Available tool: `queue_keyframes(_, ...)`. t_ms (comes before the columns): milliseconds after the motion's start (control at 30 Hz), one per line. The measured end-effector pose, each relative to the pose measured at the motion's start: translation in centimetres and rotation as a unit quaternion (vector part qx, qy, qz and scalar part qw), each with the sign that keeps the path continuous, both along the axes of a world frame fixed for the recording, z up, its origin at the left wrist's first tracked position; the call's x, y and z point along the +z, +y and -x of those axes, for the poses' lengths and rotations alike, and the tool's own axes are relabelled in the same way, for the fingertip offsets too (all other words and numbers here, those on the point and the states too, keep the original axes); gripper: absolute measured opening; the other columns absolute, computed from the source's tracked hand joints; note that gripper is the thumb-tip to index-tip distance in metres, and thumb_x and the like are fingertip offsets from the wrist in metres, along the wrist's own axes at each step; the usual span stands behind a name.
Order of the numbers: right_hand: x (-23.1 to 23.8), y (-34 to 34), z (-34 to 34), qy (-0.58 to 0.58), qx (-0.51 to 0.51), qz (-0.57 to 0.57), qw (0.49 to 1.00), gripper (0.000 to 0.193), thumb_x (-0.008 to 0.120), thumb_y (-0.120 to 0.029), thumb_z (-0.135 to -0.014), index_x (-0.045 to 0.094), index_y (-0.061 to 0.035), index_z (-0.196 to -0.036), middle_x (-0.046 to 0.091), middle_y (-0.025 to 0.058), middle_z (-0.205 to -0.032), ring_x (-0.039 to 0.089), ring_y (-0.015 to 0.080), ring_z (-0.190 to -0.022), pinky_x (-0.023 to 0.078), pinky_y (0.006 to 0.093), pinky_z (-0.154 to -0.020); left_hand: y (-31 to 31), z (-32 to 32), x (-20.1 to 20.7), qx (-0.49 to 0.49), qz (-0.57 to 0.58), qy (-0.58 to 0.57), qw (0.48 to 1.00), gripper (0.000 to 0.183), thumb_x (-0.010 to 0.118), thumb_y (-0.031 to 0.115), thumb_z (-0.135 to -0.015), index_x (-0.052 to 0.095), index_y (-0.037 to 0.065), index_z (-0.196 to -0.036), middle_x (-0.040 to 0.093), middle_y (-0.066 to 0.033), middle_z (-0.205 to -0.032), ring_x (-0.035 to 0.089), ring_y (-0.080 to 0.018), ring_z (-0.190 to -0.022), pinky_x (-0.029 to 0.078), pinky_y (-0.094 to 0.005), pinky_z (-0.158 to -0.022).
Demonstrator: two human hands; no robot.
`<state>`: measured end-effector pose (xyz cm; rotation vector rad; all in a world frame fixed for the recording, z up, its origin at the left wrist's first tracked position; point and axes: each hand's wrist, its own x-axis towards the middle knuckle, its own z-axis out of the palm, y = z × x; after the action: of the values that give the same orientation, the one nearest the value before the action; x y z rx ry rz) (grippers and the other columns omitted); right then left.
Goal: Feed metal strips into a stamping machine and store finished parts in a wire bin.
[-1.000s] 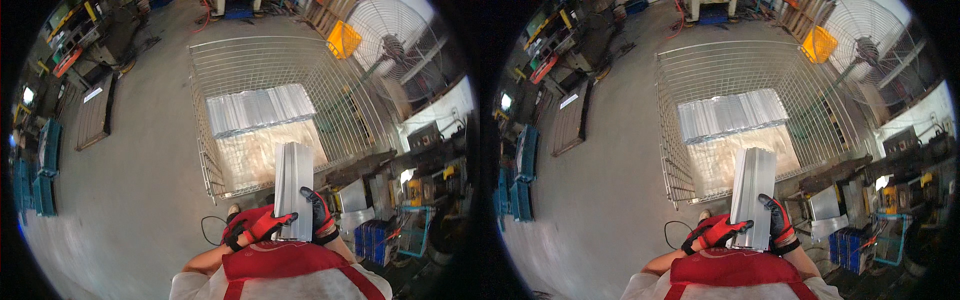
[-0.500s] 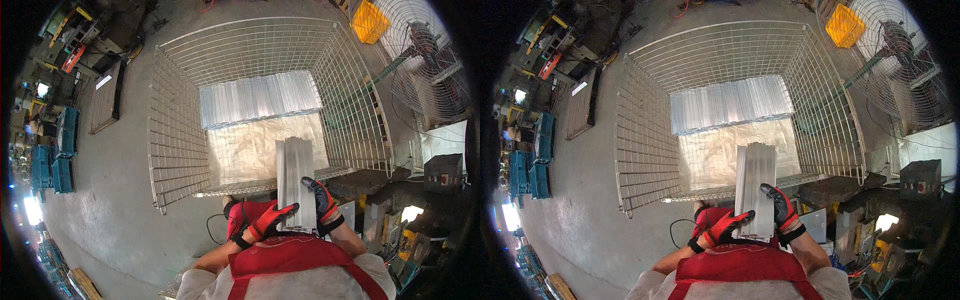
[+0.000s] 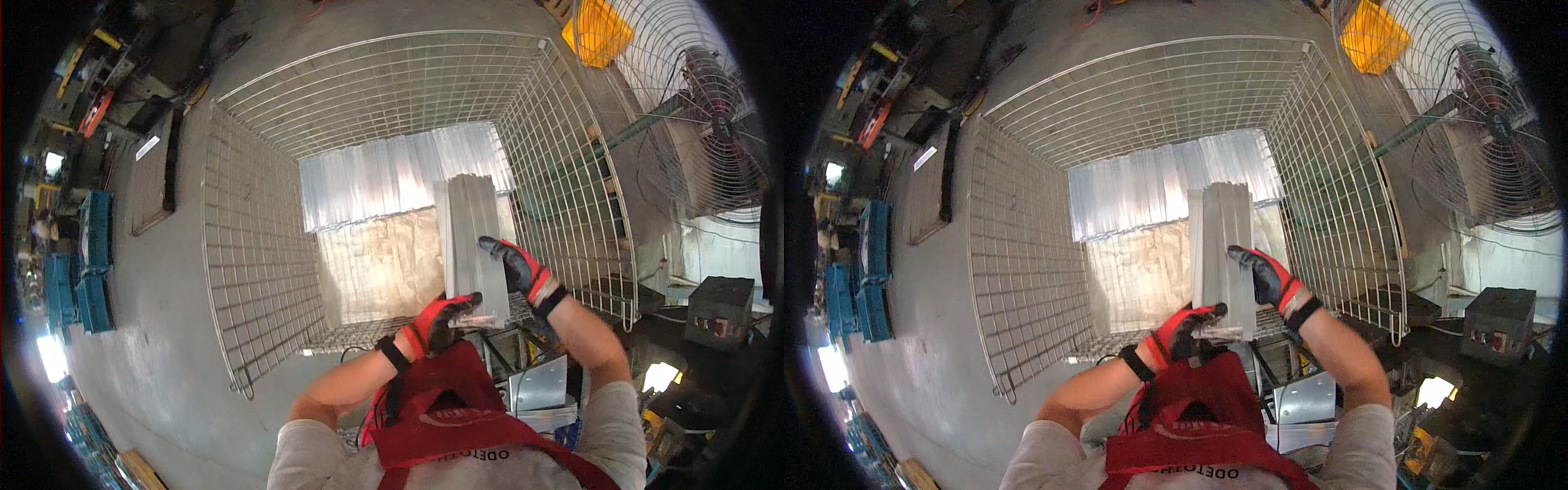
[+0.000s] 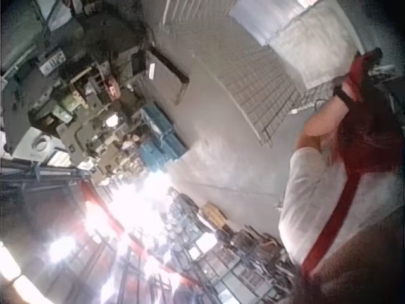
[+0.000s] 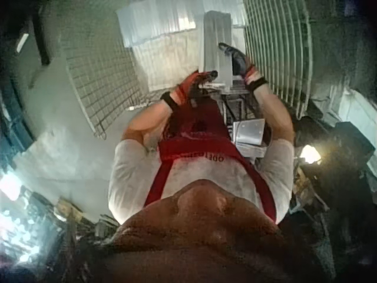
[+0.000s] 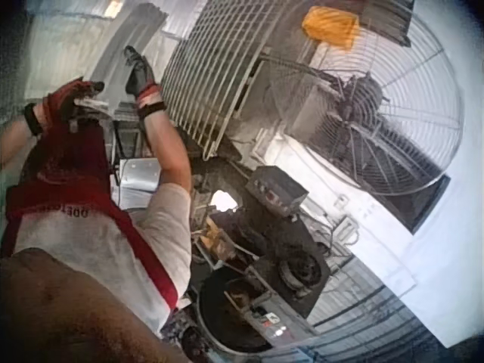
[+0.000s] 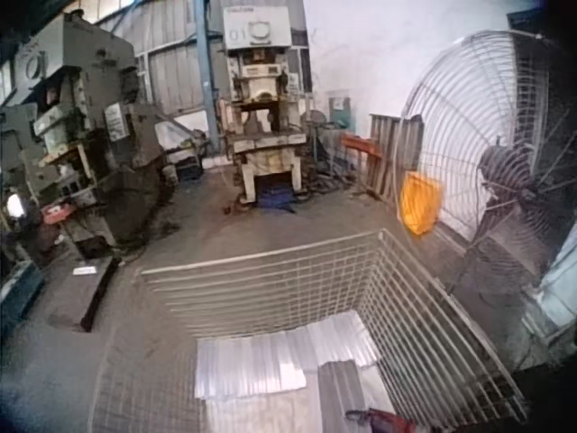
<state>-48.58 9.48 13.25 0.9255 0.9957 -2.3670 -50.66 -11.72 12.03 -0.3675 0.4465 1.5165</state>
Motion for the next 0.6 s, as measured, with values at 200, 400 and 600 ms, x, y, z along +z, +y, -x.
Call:
queue_keyframes(200, -9.4, 3.6, 9.6, 0.033, -0.017, -0.064, 0.997, 0.037, 0.058, -0.030, -0.081, 0.055, -0.0072, -0.109, 0.060, 0.0021, -0.096, 0.055, 0.0130, -0.087, 0.044, 0.0279, -0.077, 4.0, 9.8, -7.7, 0.039, 0.028, 0.105, 0.993, 0.029, 0.050, 0.020, -0.086, 0.051, 0.005, -0.111, 0.055, -0.0076, -0.104, 0.057, -0.0221, -0.092, 0.050, -0.0333, -0.078)
queue_keyframes(400, -20.4, 4.9, 13.4, 0.124, -0.039, -0.109, 0.985, 0.035, 0.058, -0.023, -0.082, 0.055, -0.0053, -0.112, 0.055, 0.0010, -0.106, 0.052, 0.0136, -0.097, 0.042, 0.0307, -0.083, 5.1, 14.5, -20.6, 0.028, 0.092, 0.281, 0.955, 0.033, 0.057, 0.012, -0.081, 0.050, 0.006, -0.112, 0.056, -0.0048, -0.099, 0.056, -0.0223, -0.096, 0.048, -0.0369, -0.083)
queue_keyframes(600, -29.3, 4.9, 15.6, 0.018, -0.157, -0.044, 0.986, 0.026, 0.052, -0.002, -0.082, 0.048, -0.0042, -0.108, 0.056, 0.0067, -0.101, 0.048, 0.0024, -0.064, 0.039, 0.0147, -0.056, 5.9, 16.6, -32.2, 0.012, 0.122, 0.370, 0.921, 0.036, 0.062, 0.012, -0.076, 0.054, 0.005, -0.110, 0.053, -0.0101, -0.109, 0.052, -0.0232, -0.102, 0.046, -0.0342, -0.085)
